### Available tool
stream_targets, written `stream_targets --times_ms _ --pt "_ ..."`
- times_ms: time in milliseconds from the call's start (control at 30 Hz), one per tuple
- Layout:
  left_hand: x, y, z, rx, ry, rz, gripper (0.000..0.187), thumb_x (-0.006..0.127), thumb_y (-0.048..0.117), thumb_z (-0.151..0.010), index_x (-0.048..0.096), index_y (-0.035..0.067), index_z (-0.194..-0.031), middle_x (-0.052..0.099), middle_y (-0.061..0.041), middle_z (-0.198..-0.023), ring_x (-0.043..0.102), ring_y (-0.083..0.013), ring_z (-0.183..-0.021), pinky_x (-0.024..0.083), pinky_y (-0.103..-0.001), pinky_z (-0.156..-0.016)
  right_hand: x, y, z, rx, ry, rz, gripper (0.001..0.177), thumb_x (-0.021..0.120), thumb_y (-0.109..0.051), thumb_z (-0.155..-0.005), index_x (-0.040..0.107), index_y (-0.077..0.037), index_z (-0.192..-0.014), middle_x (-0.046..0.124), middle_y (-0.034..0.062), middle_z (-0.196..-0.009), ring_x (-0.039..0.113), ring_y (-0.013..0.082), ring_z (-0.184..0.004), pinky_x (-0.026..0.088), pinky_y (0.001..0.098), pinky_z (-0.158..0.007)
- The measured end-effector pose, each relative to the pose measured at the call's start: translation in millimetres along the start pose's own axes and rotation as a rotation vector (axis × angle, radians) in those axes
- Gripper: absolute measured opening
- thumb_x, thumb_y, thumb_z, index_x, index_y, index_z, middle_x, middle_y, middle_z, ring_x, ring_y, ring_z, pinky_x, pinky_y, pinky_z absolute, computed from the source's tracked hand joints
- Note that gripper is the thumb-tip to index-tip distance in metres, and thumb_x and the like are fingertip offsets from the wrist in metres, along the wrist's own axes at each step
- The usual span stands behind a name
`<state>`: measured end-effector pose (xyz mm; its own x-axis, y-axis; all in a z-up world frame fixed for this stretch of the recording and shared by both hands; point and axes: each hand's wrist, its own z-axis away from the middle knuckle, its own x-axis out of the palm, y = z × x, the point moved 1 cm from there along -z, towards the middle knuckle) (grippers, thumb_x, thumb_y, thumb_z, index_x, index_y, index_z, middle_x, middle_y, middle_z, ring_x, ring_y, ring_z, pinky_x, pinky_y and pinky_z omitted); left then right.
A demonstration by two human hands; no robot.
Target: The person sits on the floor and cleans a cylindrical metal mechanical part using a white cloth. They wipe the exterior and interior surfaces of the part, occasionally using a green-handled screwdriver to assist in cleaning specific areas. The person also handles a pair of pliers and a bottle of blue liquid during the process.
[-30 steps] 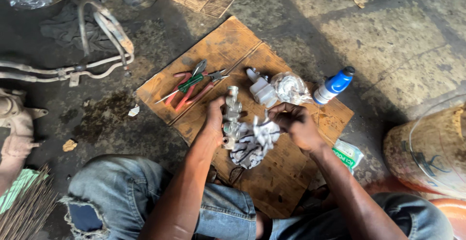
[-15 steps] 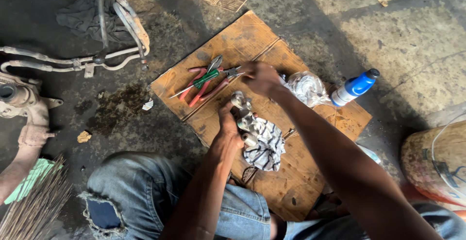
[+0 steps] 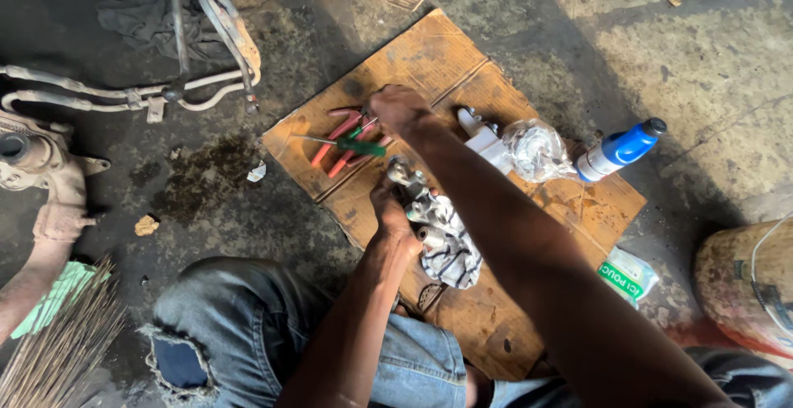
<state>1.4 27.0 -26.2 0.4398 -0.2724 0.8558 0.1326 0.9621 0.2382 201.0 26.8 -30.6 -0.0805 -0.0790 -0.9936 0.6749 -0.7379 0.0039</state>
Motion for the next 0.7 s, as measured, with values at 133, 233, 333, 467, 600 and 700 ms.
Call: stream_targets --times_ms 133,233,333,467,600,700 --pt "-2 -7 -6 0.039 0.05 -0.062 0.029 0.057 0.039 -0.099 0.063 0.011 -0.09 0.061 -0.002 -0.073 0.061 -0.0211 -0.06 0.057 -0.037 -0.058 -44 -3 50 -0.023 -0.07 -0.295 0.026 0.066 -0.02 -0.096 0.078 -0.026 -0.118 0.078 0.0078 -0.106 0.073 0.0276 -0.089 0.054 0.0419 -0.095" --pt "-8 -13 -12 -0.031 0.003 -0.032 0.036 0.053 0.041 -0.098 0.065 0.009 -0.089 0.064 -0.005 -0.072 0.063 -0.0211 -0.058 0.054 -0.034 -0.053 -54 -5 74 0.06 -0.07 -0.528 0.031 0.059 -0.02 -0.101 0.069 -0.025 -0.13 0.074 0.0012 -0.123 0.078 0.0229 -0.087 0.063 0.0413 -0.081" --pt "-21 -22 -19 0.026 -0.013 -0.021 0.032 0.053 0.039 -0.1 0.063 0.01 -0.09 0.063 -0.005 -0.073 0.063 -0.023 -0.059 0.056 -0.038 -0.055 -44 -12 78 -0.034 0.005 -0.42 0.054 0.077 -0.01 -0.079 0.069 -0.028 -0.13 0.074 0.0017 -0.119 0.072 0.023 -0.103 0.054 0.0391 -0.097" --pt "-24 -27 -18 0.042 -0.044 0.017 0.031 0.051 0.039 -0.101 0.063 0.011 -0.093 0.065 -0.005 -0.079 0.064 -0.0242 -0.065 0.057 -0.041 -0.058 -27 -42 67 -0.043 -0.162 -0.365 0.05 0.077 -0.024 -0.09 0.061 -0.028 -0.138 0.073 0.0006 -0.12 0.072 0.0206 -0.107 0.051 0.038 -0.104" --pt "-5 -9 10 -0.075 0.196 0.054 0.05 0.039 0.056 -0.096 0.065 0.014 -0.098 0.069 -0.004 -0.087 0.067 -0.0226 -0.081 0.054 -0.044 -0.07 -16 -87 43 -0.121 -0.134 -0.145 0.052 0.068 -0.011 -0.087 0.065 -0.038 -0.132 0.066 -0.0036 -0.131 0.062 0.0215 -0.117 0.053 0.0391 -0.095" --pt "-3 -2 11 -0.138 0.216 0.264 0.059 0.038 0.065 -0.092 0.063 0.012 -0.097 0.067 -0.005 -0.087 0.067 -0.0227 -0.083 0.054 -0.043 -0.072 1 -101 18 -0.197 -0.139 0.076 0.032 0.062 -0.008 -0.095 0.072 -0.025 -0.12 0.07 0.0005 -0.127 0.063 0.0214 -0.122 0.054 0.0372 -0.098"
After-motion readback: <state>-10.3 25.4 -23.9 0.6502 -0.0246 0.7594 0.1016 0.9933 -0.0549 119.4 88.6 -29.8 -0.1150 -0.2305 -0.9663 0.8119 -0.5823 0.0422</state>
